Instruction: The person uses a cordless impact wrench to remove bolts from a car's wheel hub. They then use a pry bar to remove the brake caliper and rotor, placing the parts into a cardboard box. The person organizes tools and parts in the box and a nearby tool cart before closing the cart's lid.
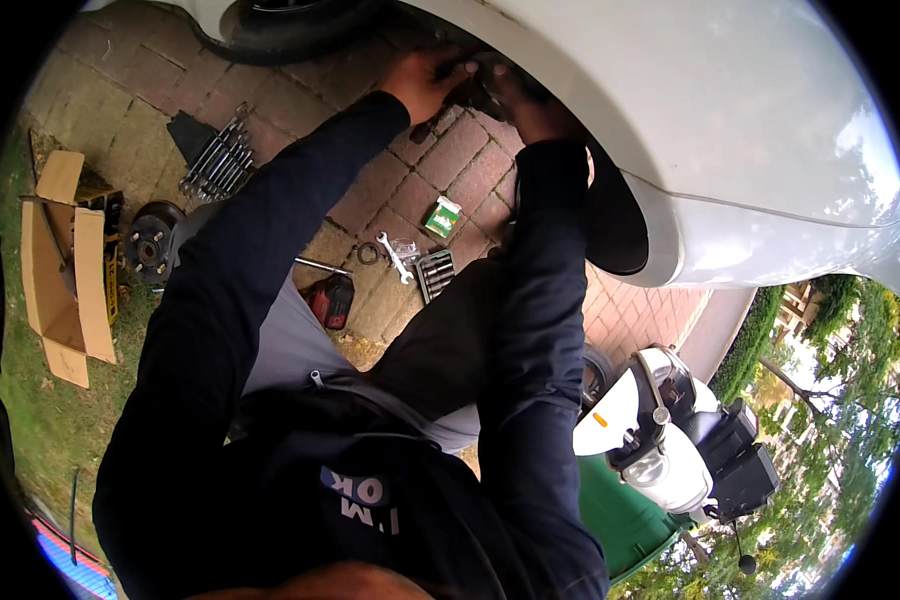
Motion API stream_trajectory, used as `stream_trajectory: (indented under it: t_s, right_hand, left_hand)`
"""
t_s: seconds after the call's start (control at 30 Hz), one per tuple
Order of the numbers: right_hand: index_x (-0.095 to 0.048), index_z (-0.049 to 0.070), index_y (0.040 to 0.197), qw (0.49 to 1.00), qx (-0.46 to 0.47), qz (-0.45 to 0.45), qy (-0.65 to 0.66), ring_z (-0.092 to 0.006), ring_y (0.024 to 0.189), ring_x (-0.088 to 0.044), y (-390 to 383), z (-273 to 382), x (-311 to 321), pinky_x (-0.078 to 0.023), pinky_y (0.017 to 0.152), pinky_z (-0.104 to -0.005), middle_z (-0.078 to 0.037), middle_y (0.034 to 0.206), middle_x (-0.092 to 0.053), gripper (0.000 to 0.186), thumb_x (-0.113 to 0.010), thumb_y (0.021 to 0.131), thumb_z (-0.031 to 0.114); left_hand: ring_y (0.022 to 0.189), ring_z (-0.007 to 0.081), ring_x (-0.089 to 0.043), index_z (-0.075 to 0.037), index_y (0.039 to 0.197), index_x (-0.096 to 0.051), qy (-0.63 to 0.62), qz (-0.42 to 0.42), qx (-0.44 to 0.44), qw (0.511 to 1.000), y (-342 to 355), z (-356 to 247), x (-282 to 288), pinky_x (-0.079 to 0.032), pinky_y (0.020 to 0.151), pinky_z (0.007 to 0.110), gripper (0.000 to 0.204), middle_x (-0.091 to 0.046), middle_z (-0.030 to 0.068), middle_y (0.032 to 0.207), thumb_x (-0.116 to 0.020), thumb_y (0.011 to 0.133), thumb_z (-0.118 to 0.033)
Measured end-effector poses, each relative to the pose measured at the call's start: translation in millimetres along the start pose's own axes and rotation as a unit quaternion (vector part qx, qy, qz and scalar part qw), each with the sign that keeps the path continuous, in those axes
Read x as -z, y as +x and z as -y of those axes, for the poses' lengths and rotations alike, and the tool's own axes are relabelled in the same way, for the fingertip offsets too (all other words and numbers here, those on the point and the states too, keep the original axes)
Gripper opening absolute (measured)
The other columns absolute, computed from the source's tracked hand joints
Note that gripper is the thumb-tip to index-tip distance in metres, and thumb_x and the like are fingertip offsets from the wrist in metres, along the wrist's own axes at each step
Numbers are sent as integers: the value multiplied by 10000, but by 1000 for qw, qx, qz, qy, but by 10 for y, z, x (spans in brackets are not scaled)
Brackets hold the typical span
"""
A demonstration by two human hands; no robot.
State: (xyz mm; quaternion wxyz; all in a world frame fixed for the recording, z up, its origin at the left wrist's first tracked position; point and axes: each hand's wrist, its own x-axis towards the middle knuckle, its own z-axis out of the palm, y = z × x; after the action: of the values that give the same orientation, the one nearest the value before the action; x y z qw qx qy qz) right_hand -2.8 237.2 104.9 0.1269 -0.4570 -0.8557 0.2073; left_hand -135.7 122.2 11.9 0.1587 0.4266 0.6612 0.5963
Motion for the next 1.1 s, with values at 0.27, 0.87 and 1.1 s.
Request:
stream_trajectory:
  t_s: [0.27, 0.87, 1.1]
  right_hand:
    - [-429, 149, 1458, 998, 29, 60, 7, -271, 1133, -603, 156, -323, 175, -522, 870, -371, -124, 1255, -616, 805, -615, 854, 648]
    - [-586, -23, 1268, 965, 30, -128, 228, -289, 1107, -630, -52, -37, -230, -469, 999, -369, -179, 1228, -646, 780, -862, 694, 427]
    - [-610, -15, 1256, 976, -16, -86, 199, -322, 1143, -621, -64, -37, -250, -467, 992, -393, -231, 1225, -643, 825, -836, 673, 524]
  left_hand:
    - [828, 354, -692, -92, 1038, -732, 1, -24, -55, 998, 136, 116, 30, -576, 745, 416, 315, -708, 177, 905, -677, 913, -375]
    - [1067, 340, -658, -11, 1215, -644, -87, 144, 111, 979, 329, 416, -8, -516, 934, 391, 390, -672, 233, 1163, -655, 917, -263]
    - [1010, 340, -663, -68, 1184, -674, 84, 43, 41, 995, 210, 391, -45, -528, 911, 407, 340, -694, 200, 1075, -606, 939, -294]
